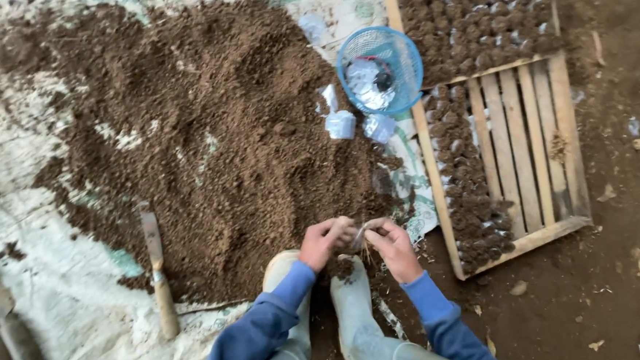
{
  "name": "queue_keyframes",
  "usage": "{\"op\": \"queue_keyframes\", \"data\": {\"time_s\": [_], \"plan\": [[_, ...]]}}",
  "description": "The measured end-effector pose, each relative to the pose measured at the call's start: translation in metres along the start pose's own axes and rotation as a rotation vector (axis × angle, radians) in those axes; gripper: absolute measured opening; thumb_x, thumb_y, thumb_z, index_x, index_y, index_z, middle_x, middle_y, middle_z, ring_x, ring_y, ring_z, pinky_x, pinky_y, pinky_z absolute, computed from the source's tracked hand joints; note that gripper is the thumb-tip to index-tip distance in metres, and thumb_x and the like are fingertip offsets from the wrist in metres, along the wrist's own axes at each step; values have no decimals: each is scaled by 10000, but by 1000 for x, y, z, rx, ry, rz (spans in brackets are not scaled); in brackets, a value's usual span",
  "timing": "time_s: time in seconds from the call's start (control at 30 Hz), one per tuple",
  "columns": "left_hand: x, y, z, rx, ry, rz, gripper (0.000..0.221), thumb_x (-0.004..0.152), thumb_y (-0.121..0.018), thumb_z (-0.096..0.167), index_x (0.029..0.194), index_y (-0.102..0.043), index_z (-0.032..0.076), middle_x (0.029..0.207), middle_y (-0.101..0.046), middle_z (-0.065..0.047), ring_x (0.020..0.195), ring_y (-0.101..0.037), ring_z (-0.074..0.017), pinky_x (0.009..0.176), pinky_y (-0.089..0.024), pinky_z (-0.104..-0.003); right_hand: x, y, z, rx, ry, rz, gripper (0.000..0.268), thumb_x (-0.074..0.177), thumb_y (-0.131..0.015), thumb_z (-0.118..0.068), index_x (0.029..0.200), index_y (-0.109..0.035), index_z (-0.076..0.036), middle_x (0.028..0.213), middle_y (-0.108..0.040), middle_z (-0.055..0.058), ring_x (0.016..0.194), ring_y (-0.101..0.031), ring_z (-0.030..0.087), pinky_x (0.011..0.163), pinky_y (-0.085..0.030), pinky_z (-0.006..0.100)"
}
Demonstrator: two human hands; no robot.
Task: A person is seen sitting on the ground, forming small balls of moist soil by hand and placing each one into a small, clear plastic bag. These bagged soil balls are then neatly arranged in a wooden tray.
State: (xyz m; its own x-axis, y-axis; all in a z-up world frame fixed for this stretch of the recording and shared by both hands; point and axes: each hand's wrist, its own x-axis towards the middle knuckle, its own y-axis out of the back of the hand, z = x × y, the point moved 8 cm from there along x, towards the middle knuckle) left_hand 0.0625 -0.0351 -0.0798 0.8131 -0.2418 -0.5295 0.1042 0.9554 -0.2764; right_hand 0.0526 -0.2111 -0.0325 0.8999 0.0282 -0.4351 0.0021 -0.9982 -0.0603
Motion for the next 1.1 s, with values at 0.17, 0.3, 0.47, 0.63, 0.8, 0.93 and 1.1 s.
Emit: {"op": "queue_keyframes", "data": {"time_s": [0.17, 0.3, 0.47, 0.63, 0.8, 0.93, 1.1], "plan": [[-13, -2, 5, -152, 69, 47, 382, 778, -887, 42, 1138, -768, 1, 945, -763, -130, 836, -722, -135, 730, -657, -302, 1, -2, 16, -13, -75, 8, 178, 1011, -677, -24, 1171, -743, 19, 918, -746, 123, 823, -707, 133, 740, -619, 281], [-5, 9, -15, -76, 30, 116, 296, 754, -896, 33, 1036, -809, 35, 873, -754, -95, 805, -711, -127, 744, -639, -298, -2, 5, 24, 41, -150, 45, 230, 1041, -638, -58, 1248, -716, 5, 1046, -803, 164, 908, -757, 178, 820, -645, 338], [1, 32, -15, -289, 15, 222, 402, 787, -899, 23, 1150, -726, 13, 882, -767, -91, 789, -719, -96, 758, -639, -247, -14, 44, 6, -269, -295, -71, 256, 1021, -645, -93, 1228, -712, 42, 1101, -794, 258, 1060, -780, 367, 939, -629, 512], [-3, 35, 2, -390, -60, 211, 300, 846, -770, -89, 1124, -679, -19, 945, -752, -121, 847, -704, -166, 818, -583, -264, -55, 109, 34, -1527, -711, -468, 457, 1032, -655, -390, 1463, -636, -238, 1487, -662, 4, 1328, -677, 222, 1197, -518, 451], [1, 25, -12, -328, 47, 224, 446, 778, -908, 5, 1165, -686, -8, 934, -782, -143, 843, -746, -130, 778, -649, -270, -22, 25, -33, -642, -218, 38, 535, 1025, -718, -408, 1451, -667, -90, 1307, -753, 186, 1234, -710, 373, 1078, -551, 544], [7, 29, -29, -280, 31, 276, 371, 766, -913, 32, 1067, -698, 8, 849, -757, -114, 751, -725, -108, 679, -644, -246, -29, -48, -82, -825, 531, 176, 286, 890, -843, -200, 1155, -749, -148, 1047, -661, 31, 1004, -679, 262, 857, -587, 368], [1, 29, -24, -200, 23, 311, 333, 769, -923, 102, 1001, -697, 23, 804, -739, -107, 711, -691, -111, 670, -622, -260, -5, -54, -27, -1182, 728, 61, 120, 916, -809, -159, 1016, -744, -158, 1055, -646, 2, 988, -673, 232, 827, -606, 343]]}}
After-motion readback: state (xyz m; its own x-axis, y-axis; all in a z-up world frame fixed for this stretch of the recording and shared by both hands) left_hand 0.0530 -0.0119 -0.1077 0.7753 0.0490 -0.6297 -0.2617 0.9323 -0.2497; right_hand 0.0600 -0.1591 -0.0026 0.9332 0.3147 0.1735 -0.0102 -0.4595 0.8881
